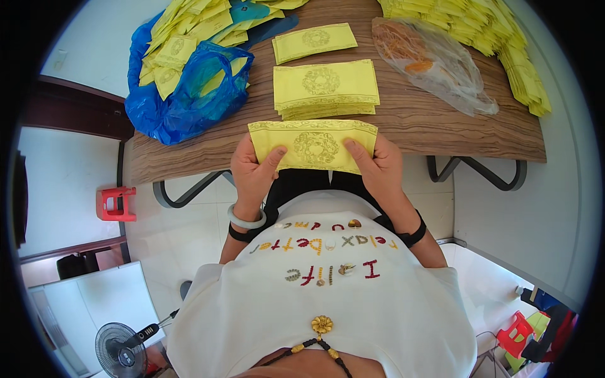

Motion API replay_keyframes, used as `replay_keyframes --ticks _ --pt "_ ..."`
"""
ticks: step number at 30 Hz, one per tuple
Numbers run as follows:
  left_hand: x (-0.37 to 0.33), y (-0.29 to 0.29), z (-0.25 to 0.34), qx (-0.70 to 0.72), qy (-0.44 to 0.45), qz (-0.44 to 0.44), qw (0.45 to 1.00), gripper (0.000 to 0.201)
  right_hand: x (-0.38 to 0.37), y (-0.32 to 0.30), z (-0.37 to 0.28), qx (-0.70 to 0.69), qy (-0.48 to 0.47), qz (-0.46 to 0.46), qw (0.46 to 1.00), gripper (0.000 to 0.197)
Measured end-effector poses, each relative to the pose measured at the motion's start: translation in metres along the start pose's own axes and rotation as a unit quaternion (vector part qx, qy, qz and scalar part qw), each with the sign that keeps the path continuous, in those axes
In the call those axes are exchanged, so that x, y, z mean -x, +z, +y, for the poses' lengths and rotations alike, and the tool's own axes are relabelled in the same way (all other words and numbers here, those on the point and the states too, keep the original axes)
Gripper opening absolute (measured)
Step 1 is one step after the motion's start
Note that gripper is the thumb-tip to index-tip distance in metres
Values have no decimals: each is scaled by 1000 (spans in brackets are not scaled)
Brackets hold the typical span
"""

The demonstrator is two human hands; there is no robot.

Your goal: Sorting and stacking yellow items on a table.

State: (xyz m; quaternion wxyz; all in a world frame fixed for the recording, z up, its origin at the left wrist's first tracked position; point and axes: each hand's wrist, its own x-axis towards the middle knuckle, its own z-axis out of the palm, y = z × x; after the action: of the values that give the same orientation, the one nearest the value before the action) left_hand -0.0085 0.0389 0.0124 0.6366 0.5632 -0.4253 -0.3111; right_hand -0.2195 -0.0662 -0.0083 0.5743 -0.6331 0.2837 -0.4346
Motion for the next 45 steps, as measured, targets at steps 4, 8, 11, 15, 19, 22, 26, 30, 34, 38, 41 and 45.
replay_keyframes --ticks 4,8,11,15,19,22,26,30,34,38,41,45 --pt "-1 1 1 4 -16 0 1000 24 0 -2 0 -5 8 -6 1000 21" --pt "-5 -1 3 -6 -11 -7 1000 23 -2 -2 -1 -3 2 -13 1000 22" --pt "-10 -4 9 -22 -19 -22 999 23 -5 -2 -2 0 -8 -18 1000 23" --pt "-29 -10 23 -38 -47 -62 996 24 -15 -14 -11 12 12 -16 1000 26" --pt "-63 -8 38 -41 -37 -101 993 26 -43 -25 -36 43 74 -45 995 28" --pt "-89 -6 41 -52 8 -109 993 29 -75 -23 -49 56 42 -16 997 30" --pt "-120 -4 34 -88 36 -99 991 39 -115 -19 -40 33 12 54 998 35" --pt "-132 -8 18 -171 38 -81 981 49 -137 -31 -28 201 -20 20 979 41" --pt "-134 -11 4 -219 31 -89 971 55 -141 -34 -19 249 -3 6 969 44" --pt "-130 -11 7 -241 6 -119 963 55 -138 -37 -16 306 -10 0 952 45" --pt "-128 -13 10 -244 -3 -122 962 54 -135 -36 -12 299 -21 -1 954 46" --pt "-127 -15 12 -251 -12 -130 959 55 -132 -34 -16 304 -11 4 952 45"
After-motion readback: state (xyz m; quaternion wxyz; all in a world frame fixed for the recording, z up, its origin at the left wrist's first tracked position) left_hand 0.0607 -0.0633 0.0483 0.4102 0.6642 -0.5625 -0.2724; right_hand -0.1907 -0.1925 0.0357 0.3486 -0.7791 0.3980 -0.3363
